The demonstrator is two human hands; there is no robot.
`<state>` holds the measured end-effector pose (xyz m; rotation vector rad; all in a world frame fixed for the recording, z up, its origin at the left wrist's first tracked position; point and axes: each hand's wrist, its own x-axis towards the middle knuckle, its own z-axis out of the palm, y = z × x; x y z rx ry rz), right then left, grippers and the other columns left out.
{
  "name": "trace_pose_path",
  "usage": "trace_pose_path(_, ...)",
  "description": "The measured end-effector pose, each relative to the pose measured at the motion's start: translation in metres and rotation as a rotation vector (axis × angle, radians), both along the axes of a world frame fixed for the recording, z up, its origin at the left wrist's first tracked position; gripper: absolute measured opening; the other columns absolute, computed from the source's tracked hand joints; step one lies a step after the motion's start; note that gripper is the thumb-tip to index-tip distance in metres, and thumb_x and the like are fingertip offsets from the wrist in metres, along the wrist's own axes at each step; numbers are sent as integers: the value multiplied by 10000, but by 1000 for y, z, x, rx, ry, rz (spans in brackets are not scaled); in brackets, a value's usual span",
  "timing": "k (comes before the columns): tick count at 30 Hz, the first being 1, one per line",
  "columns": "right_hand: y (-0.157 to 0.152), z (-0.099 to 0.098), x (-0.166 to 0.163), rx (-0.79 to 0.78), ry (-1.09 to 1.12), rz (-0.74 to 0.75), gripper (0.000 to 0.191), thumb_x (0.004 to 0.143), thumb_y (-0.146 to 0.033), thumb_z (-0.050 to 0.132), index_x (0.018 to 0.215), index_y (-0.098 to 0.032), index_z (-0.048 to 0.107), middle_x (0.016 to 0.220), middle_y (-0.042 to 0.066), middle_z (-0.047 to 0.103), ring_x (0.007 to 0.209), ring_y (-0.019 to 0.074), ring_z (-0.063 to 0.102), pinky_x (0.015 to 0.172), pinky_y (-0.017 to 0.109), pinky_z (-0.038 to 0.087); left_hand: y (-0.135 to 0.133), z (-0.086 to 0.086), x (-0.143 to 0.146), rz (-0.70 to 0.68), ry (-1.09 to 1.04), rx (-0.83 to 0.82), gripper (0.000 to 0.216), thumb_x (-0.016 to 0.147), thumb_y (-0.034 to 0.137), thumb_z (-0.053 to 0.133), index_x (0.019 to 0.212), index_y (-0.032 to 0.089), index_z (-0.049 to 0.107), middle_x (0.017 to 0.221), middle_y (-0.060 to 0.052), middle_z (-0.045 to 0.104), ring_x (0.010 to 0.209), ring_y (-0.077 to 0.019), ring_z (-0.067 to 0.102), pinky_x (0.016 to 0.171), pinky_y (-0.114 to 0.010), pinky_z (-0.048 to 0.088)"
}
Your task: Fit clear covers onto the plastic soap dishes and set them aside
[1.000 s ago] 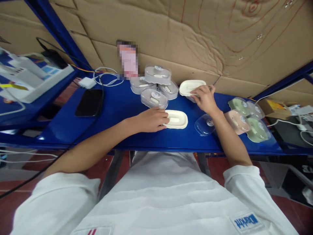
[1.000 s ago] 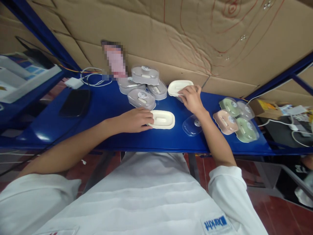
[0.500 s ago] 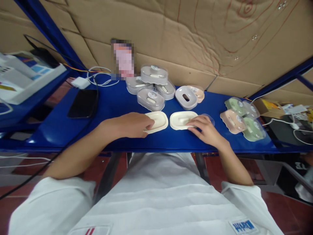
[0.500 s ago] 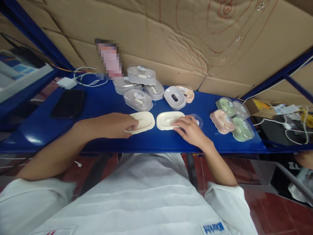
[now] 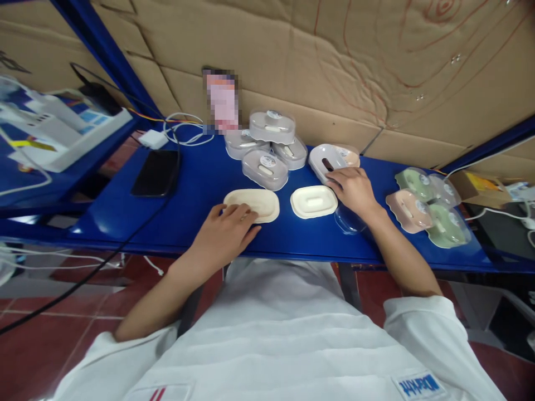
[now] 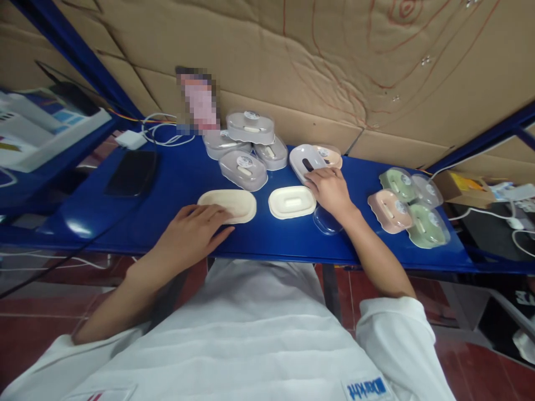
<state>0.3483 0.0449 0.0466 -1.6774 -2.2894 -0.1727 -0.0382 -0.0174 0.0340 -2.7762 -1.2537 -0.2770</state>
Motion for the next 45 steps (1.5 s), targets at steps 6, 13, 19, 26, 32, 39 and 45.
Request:
trace_pose_path(6,-33,16,10,-14,235,163,393,1129,-482,495,1280,-292,804,1318,85,812,1309,330,723,1188,564,515,-3,2,15,-27,-63,120,393,1122,299,531,1478,191,658,1433,-198,722,1308,-382,696,1135,-571,521)
trace_pose_path(13,-50,3,17,-144,377,316,295,1120,-456,544,1273,-306,747,1338,99,777,1319,299,722,1167,541,580,11,-11,75,-331,-87,53,674,1126,400,586,1720,146,391,1805,-206,350,1621,-401,441,1267,-580,439)
trace_pose_path(19,-52,-16,2,-169,249,385,406,1068,-486,667,1444,-337,711,1380,133,690,1408,338,655,1201,547,579,14,-10,74,-261,-131,100,505,1119,320,570,1594,149,554,1620,-212,592,1494,-376,567,1245,-565,441)
trace_pose_path(26,-47,-20,-19,-107,144,502,391,1139,-380,522,1465,-299,721,1441,138,680,1434,312,646,1298,550,506,16,-12,67,-255,-172,214,254,1102,213,541,1281,189,720,1227,-133,750,1230,-320,671,1181,-533,471)
trace_pose_path(32,-49,-20,-36,-35,56,516,381,1149,-352,523,1456,-231,713,1406,146,733,1363,302,693,1252,568,533,20,-18,62,-224,-234,180,232,997,108,596,1203,156,692,1202,-133,712,1114,-309,690,967,-439,587)
trace_pose_path(39,-79,-27,-55,38,-65,458,384,1147,-256,530,1491,-192,688,1364,163,770,1350,304,697,1173,515,547,22,-18,49,-297,-228,135,82,1040,195,681,1111,175,646,1149,-111,680,1063,-292,692,917,-410,610)
trace_pose_path(45,-96,-19,-41,-42,50,447,495,1136,-333,591,1623,-247,570,1526,142,701,1471,304,629,1257,546,482,24,-20,37,-426,-268,53,112,1100,267,642,1139,164,658,1174,-112,689,1083,-280,693,939,-418,616)
